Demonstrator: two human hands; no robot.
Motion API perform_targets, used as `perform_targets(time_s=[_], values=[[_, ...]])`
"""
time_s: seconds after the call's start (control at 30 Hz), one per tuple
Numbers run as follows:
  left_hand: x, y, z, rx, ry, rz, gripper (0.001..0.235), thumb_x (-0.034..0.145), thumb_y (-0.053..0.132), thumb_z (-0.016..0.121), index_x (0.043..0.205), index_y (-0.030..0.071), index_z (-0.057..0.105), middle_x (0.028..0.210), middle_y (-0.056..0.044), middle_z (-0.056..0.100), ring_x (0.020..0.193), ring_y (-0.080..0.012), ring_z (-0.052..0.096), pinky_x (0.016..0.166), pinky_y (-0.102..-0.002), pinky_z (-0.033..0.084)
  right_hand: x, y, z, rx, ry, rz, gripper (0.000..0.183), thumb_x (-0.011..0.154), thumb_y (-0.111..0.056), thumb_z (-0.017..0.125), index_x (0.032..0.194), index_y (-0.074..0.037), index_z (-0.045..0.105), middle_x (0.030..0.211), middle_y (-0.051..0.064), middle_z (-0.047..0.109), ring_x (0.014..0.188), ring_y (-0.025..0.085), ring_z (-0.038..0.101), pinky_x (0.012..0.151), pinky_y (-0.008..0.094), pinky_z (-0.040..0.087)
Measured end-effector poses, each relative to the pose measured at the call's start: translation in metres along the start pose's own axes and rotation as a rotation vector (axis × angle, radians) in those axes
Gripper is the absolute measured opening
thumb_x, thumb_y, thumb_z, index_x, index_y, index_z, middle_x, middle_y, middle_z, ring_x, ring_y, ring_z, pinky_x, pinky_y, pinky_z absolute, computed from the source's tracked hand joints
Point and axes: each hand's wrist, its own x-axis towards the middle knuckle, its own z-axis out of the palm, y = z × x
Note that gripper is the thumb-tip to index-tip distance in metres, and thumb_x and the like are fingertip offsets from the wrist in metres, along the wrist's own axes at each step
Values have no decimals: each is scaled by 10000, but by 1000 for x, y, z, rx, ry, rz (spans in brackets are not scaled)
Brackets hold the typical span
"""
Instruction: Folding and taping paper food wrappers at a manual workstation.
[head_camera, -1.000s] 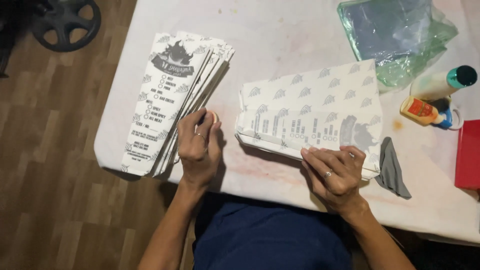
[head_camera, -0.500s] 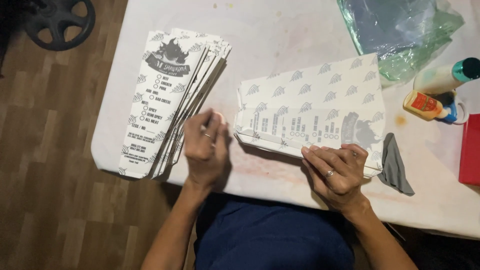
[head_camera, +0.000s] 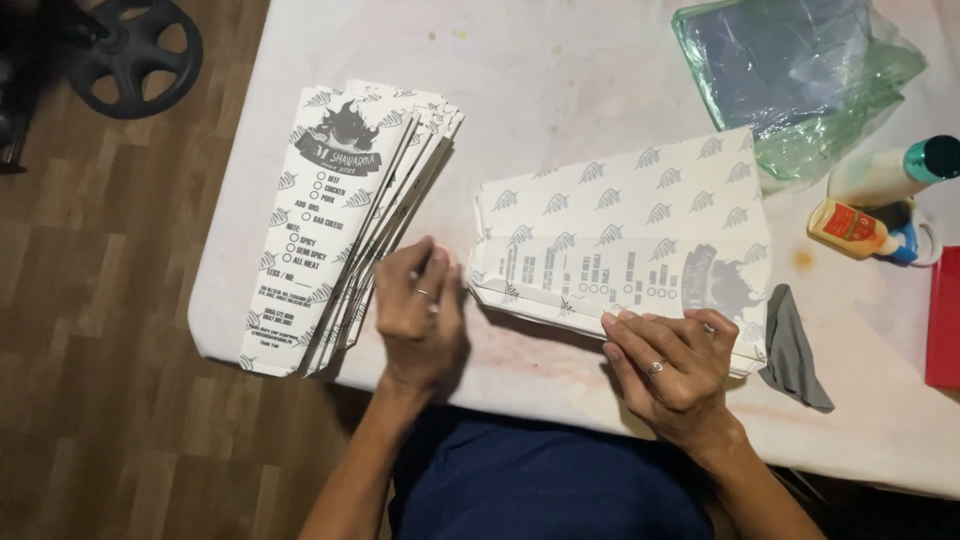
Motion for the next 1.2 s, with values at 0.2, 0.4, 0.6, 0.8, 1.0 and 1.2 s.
perform_targets(time_s=[0.2, 0.4, 0.6, 0.8, 1.0, 1.2], values=[[-5, 10, -13, 33, -193, -172, 213, 905, -51, 718, 1086, -157, 679, 1067, -287, 643, 1036, -458, 664, 888, -513, 576, 10, -2, -8, -34, -102, -7, 94, 938, -207, 746, 997, -169, 809, 851, -28, 749, 706, 170, 639, 1009, 431, 453], [-17, 37, -1, -11, 44, 95, 118, 842, -53, 634, 926, -32, 715, 1016, -216, 651, 888, -410, 679, 910, -523, 586, 18, 13, 0, 33, -101, -66, 52, 923, -144, 763, 898, -101, 775, 712, 16, 652, 589, 174, 590, 1008, 412, 501], [-34, 90, 32, -108, -130, 319, 231, 891, 98, 739, 1110, 35, 775, 1029, -149, 744, 936, -289, 721, 904, -471, 605, 30, 11, -3, 69, -116, -97, 66, 923, -107, 742, 863, -83, 751, 690, 30, 618, 579, 183, 591, 1028, 434, 505], [-33, 85, 37, -55, -101, 362, 196, 929, 109, 657, 1071, 38, 772, 1032, -136, 732, 938, -271, 710, 915, -457, 592, 30, 11, -4, 33, -156, -128, 69, 921, -90, 737, 856, -84, 759, 678, 31, 605, 589, 177, 586, 1041, 466, 498], [-34, 87, 37, -58, -119, 325, 200, 908, 137, 678, 1059, 47, 773, 1043, -121, 731, 963, -257, 702, 925, -454, 580, 41, 19, 3, 52, -165, -136, 82, 908, -71, 750, 826, -71, 759, 650, 31, 607, 597, 179, 598, 1075, 493, 475], [-24, 95, 35, 63, -248, 218, 467, 1050, 373, 555, 1336, 18, 655, 1228, -165, 673, 917, -244, 590, 867, -387, 461, 47, 35, 6, 217, -269, -88, 58, 886, -121, 750, 836, -93, 749, 713, 29, 639, 659, 200, 624, 1053, 508, 467]])
